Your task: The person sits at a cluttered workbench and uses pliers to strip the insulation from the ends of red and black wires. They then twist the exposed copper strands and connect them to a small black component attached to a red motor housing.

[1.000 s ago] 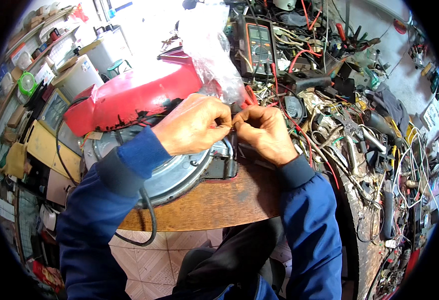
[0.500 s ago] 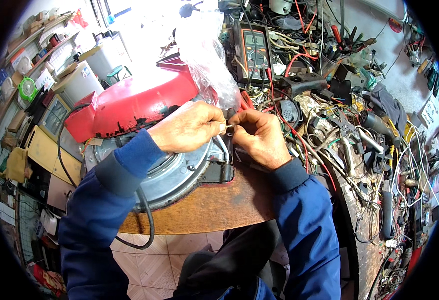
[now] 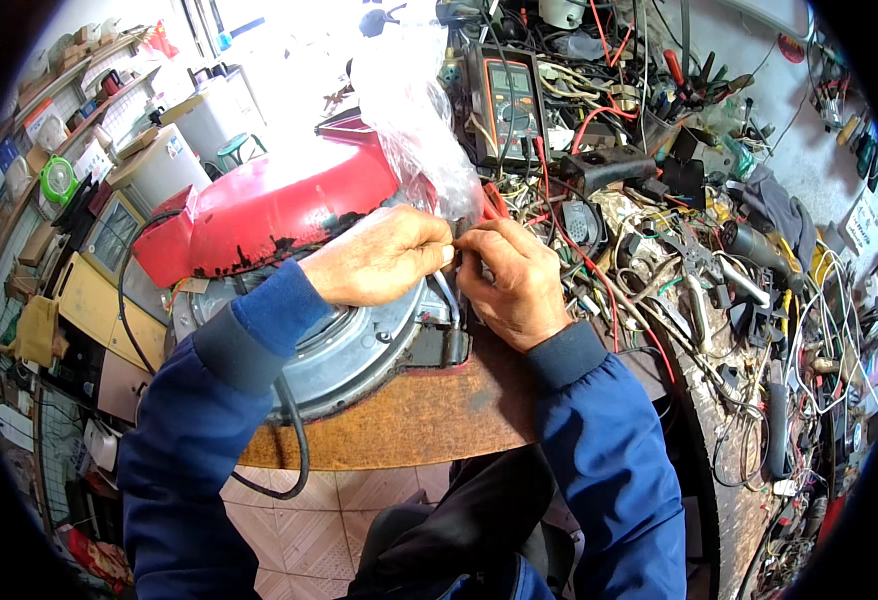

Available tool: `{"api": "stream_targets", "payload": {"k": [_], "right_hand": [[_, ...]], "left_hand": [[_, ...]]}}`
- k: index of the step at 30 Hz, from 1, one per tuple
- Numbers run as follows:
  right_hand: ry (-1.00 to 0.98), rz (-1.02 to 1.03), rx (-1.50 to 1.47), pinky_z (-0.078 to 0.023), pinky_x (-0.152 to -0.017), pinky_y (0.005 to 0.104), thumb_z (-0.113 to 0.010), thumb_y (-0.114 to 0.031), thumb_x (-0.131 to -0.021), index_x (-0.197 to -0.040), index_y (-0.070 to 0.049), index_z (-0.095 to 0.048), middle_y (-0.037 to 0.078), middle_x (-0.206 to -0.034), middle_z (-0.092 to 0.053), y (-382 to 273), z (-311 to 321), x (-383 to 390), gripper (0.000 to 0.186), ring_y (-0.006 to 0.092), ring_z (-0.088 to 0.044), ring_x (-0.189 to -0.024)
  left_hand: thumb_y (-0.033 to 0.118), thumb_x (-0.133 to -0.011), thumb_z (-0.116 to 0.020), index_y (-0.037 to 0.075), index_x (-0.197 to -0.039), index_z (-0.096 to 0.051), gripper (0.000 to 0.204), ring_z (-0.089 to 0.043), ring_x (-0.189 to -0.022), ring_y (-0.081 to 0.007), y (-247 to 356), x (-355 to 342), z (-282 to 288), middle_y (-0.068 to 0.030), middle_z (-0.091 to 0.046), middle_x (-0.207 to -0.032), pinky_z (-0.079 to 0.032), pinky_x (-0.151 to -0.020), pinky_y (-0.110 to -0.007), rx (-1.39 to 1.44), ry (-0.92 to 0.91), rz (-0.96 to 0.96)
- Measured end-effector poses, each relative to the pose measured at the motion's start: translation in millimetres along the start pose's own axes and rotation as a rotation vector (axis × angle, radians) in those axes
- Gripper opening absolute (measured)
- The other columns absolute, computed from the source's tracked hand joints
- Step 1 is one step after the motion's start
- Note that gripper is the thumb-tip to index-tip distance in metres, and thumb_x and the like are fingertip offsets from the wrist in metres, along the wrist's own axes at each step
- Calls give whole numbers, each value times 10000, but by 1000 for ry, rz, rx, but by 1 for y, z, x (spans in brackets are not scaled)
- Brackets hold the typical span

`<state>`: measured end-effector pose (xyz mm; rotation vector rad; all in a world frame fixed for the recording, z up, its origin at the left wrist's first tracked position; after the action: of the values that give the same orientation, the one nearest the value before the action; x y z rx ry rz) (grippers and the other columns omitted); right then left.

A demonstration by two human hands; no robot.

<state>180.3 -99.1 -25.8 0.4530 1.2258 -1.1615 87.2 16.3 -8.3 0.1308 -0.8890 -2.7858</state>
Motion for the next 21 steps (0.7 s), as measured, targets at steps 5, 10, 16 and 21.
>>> {"api": "stream_targets", "payload": {"k": [5,10,16,21], "right_hand": [[2,-190,-99,-557,-647,387,-746,-32,-812,-931,-7,-714,153,-816,-668,12,-5,4,126,346,-693,-732],[53,-562,-317,-551,-634,320,-673,-32,-847,-881,28,-736,110,-740,-720,46,-9,15,93,190,-705,-689],[-63,-723,-656,-564,-737,272,-674,-18,-911,-1010,46,-724,80,-883,-751,55,-15,20,128,114,-699,-775],[-110,-630,-617,-570,-783,293,-719,-41,-874,-1050,48,-744,96,-924,-760,46,-17,18,199,126,-703,-852]], "left_hand": [[233,-1047,-571,-23,-915,-599,289,-477,-727,-147,3,2,0,-78,-515,-735,-449,-679,-366,-10,36,-65],[215,-1040,-574,-25,-941,-627,264,-515,-740,-149,6,2,-1,-79,-562,-760,-470,-706,-359,-5,34,-56],[202,-1036,-588,-26,-963,-652,248,-550,-769,-130,3,2,-1,-60,-606,-791,-487,-733,-334,79,27,-63],[203,-1036,-588,-20,-956,-656,246,-547,-772,-127,-2,3,-2,-51,-616,-801,-481,-719,-339,103,13,-5]]}}
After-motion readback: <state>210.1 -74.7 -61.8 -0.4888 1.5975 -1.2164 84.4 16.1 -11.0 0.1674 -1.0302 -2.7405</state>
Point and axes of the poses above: each hand's wrist, its own x-axis away from the middle knuckle, its own z-axis out of the back of the hand, y = z × x, the point moved 7 cm from there along -x, towards the middle knuckle
